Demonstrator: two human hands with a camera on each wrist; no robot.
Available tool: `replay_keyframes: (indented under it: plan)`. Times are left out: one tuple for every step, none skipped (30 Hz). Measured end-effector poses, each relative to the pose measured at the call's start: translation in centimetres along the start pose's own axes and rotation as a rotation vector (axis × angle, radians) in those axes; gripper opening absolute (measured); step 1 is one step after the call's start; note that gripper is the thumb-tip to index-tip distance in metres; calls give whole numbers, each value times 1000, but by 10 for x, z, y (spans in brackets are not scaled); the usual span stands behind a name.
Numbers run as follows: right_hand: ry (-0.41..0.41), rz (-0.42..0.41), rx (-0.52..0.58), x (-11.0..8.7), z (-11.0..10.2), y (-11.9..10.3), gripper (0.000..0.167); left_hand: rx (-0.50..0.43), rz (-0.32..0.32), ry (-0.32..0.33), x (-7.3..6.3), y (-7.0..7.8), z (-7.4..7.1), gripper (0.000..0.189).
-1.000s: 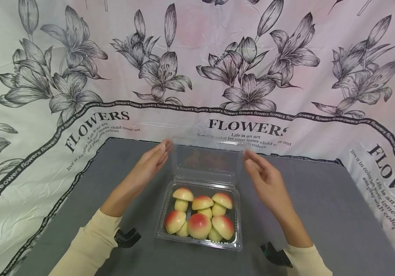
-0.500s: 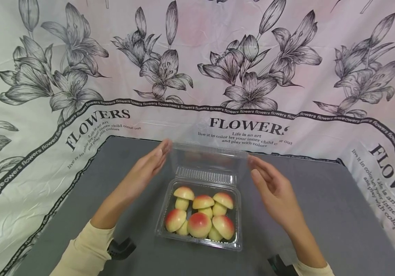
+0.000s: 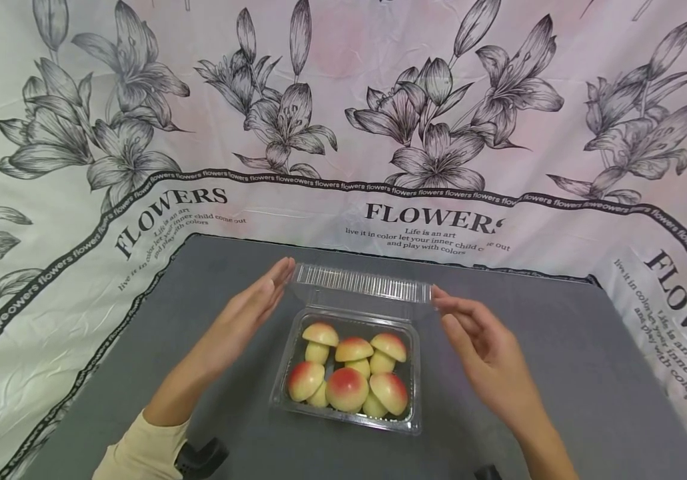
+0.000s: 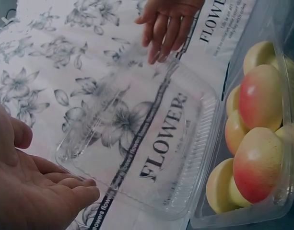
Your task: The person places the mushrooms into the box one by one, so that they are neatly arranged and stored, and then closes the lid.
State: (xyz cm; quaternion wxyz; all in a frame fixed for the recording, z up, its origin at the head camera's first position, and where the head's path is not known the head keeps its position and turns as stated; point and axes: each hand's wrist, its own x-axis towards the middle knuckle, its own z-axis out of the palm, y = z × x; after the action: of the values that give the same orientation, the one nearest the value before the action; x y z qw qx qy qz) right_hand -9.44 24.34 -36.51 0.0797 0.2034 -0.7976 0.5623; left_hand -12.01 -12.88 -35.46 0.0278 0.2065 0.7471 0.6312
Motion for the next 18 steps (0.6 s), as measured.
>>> replay_keyframes:
  plan:
    - [-3,5,0,-2,0,-1,32,1,-2,2,-2,0,0,60]
    - [-9,10,0,-3,1,-1,31,4,-2,7,-4,-1,1,60]
    - [-13,13,3,-5,1,-1,30,12,-3,12,-6,-1,1,59]
    - [-16,15,-5,-7,2,-2,30,19,-8,15,-9,-2,1,58]
    - [-18,18,-12,-9,2,-2,29,27,-11,19,-11,-3,2,58]
    - [-20,19,-26,-11,3,-2,28,36,-16,22,-13,-4,3,57]
    - [-24,22,-30,-13,3,-3,27,43,-23,24,-16,-5,3,57]
    - [-28,23,-43,-15,4,-3,26,48,-27,25,-18,-7,4,56]
    - [-30,28,-55,-17,5,-3,25,54,-33,27,-20,-8,5,56]
    - [-33,37,-73,-20,5,-3,25,54,-39,28,-22,-10,5,56]
    - [-36,48,-82,-22,6,-3,24,52,-43,30,-24,-11,6,56]
    - [-38,60,-90,-24,7,-3,23,50,-47,30,-26,-12,7,55]
    - [-41,74,-92,-26,7,-2,23,50,-53,31,-28,-14,8,55]
    - [-42,86,-103,-28,8,-2,22,50,-55,34,-30,-15,9,55]
    - [-45,94,-104,-30,8,-1,21,54,-61,36,-32,-17,10,55]
    - [-49,97,-105,-32,9,0,21,56,-67,37,-34,-18,10,55]
    - [-53,103,-98,-33,10,0,21,64,-72,37,-36,-19,11,54]
    - [-57,104,-91,-35,10,1,20,72,-76,38,-38,-20,12,54]
